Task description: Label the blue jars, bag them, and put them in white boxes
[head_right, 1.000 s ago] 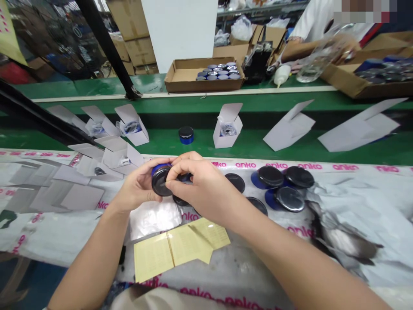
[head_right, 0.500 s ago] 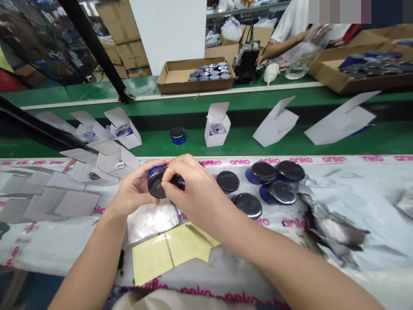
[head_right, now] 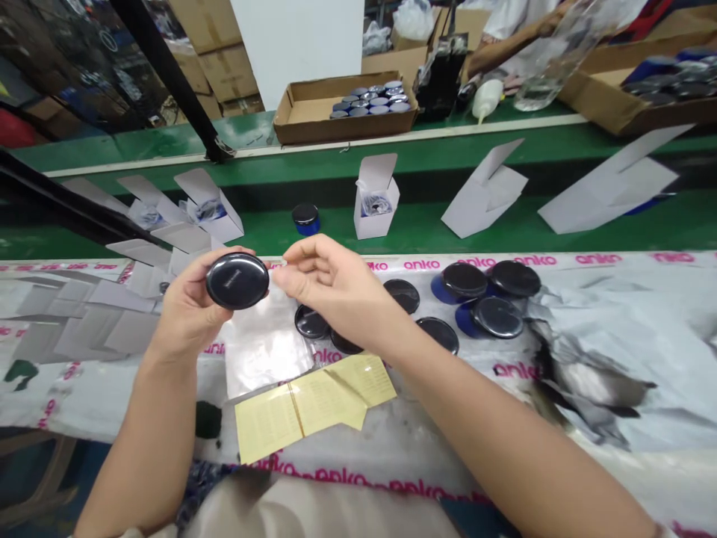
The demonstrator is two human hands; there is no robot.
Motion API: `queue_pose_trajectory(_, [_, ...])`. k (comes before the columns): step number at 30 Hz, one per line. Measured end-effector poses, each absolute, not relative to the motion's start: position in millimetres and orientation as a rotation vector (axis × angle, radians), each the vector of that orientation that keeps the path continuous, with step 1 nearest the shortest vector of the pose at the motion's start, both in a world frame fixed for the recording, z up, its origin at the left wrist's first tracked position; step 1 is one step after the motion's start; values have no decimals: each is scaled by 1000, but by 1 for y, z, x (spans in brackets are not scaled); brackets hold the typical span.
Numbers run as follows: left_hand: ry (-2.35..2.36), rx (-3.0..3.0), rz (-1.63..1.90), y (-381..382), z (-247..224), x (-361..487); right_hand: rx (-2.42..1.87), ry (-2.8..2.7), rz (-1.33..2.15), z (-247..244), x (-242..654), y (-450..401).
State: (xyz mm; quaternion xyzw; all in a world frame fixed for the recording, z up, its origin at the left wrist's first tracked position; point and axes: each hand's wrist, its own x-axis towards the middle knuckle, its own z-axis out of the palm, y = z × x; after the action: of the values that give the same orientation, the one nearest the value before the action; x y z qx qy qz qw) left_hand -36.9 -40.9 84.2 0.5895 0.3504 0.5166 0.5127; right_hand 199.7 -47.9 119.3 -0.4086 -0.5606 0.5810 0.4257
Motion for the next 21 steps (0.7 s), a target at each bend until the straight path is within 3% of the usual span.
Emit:
queue_pose_trajectory(6, [1192, 1219, 1257, -88, 56, -78, -1146, -2376, 589, 104, 181, -65])
queue_pose_trajectory(8, [1319, 1299, 1230, -104, 46, -83, -1170, -2675, 444, 99, 164, -58])
queue_pose_trajectory(15, [1410, 1622, 1058, -131, 24, -76, -1378, -2879, 320, 92, 100, -9])
queue_pose_trajectory(21, [1354, 1656, 928, -136, 17, -75, -1514, -2927, 522, 88, 87, 34])
